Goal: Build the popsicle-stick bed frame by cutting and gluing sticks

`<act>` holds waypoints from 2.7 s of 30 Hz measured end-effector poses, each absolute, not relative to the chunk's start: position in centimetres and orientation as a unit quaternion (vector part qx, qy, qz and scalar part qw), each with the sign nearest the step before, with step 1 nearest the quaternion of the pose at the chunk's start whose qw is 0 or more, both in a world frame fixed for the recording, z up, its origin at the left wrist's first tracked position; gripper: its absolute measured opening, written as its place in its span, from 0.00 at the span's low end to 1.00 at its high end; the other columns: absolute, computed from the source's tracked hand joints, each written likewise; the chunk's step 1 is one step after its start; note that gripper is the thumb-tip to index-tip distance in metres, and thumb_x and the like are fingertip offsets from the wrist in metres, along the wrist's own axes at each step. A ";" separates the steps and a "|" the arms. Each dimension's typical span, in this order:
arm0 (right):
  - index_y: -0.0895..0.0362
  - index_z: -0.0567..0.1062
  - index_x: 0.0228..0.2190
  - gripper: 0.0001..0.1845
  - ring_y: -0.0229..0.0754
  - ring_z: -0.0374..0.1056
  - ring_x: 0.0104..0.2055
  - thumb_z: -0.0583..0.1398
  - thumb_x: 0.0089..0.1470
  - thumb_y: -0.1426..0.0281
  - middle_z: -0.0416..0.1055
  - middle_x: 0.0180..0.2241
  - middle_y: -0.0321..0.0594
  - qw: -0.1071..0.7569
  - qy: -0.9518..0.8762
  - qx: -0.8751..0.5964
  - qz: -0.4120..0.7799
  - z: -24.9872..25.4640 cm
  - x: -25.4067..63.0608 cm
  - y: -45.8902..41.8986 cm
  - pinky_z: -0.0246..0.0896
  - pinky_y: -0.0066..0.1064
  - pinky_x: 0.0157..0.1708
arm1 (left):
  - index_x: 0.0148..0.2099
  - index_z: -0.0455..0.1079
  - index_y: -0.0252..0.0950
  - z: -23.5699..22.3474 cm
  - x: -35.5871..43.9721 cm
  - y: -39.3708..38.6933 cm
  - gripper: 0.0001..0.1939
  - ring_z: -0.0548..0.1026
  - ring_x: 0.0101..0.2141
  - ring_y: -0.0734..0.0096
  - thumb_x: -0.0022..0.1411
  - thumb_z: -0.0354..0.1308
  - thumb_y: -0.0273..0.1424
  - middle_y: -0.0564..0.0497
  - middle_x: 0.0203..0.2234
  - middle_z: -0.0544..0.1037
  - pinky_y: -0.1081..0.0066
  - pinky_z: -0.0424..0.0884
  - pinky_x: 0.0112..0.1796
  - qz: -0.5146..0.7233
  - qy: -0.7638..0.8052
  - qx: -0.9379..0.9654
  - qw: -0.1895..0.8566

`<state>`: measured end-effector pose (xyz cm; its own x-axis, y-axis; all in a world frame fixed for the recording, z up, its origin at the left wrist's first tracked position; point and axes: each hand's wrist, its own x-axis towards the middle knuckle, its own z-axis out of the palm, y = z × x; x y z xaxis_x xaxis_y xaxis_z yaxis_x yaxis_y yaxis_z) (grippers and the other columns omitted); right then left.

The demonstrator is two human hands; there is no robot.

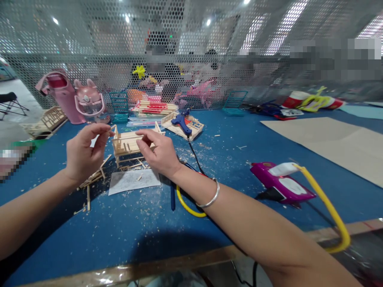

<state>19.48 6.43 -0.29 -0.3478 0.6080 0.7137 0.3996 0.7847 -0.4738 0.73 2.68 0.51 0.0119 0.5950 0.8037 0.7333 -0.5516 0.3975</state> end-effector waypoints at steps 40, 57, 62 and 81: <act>0.49 0.77 0.36 0.11 0.35 0.72 0.34 0.56 0.52 0.67 0.76 0.35 0.33 0.456 -0.840 -0.282 0.083 -1.2 17.8 7.5 0.65 0.27 0.34 | 0.60 0.49 0.36 -0.3 -0.6 4.1 0.36 0.69 0.46 0.64 0.47 0.53 0.20 0.44 0.41 0.71 0.64 0.66 0.46 -0.426 -0.452 -0.771 -0.142; 0.51 0.77 0.35 0.10 0.37 0.71 0.37 0.56 0.52 0.68 0.76 0.36 0.36 0.462 -0.825 -0.307 0.107 -1.4 17.3 6.9 0.64 0.30 0.39 | 0.57 0.55 0.34 -0.4 -0.2 4.1 0.26 0.73 0.43 0.65 0.56 0.54 0.30 0.43 0.38 0.75 0.66 0.69 0.41 -0.436 -0.465 -0.760 -0.126; 0.54 0.77 0.35 0.11 0.36 0.70 0.32 0.56 0.52 0.66 0.76 0.31 0.38 0.468 -0.800 -0.338 0.163 -1.8 17.0 6.5 0.62 0.30 0.34 | 0.55 0.57 0.34 -0.2 0.5 3.7 0.24 0.74 0.40 0.66 0.57 0.54 0.31 0.45 0.35 0.77 0.65 0.68 0.42 -0.436 -0.495 -0.746 -0.092; 0.59 0.75 0.36 0.15 0.29 0.56 0.17 0.56 0.50 0.64 0.64 0.17 0.32 0.446 -0.705 -0.363 0.416 -2.1 16.6 6.9 0.50 0.23 0.17 | 0.41 0.71 0.36 1.1 0.2 3.7 0.12 0.74 0.33 0.70 0.57 0.51 0.33 0.49 0.34 0.78 0.70 0.69 0.37 -0.354 -0.516 -0.779 -0.021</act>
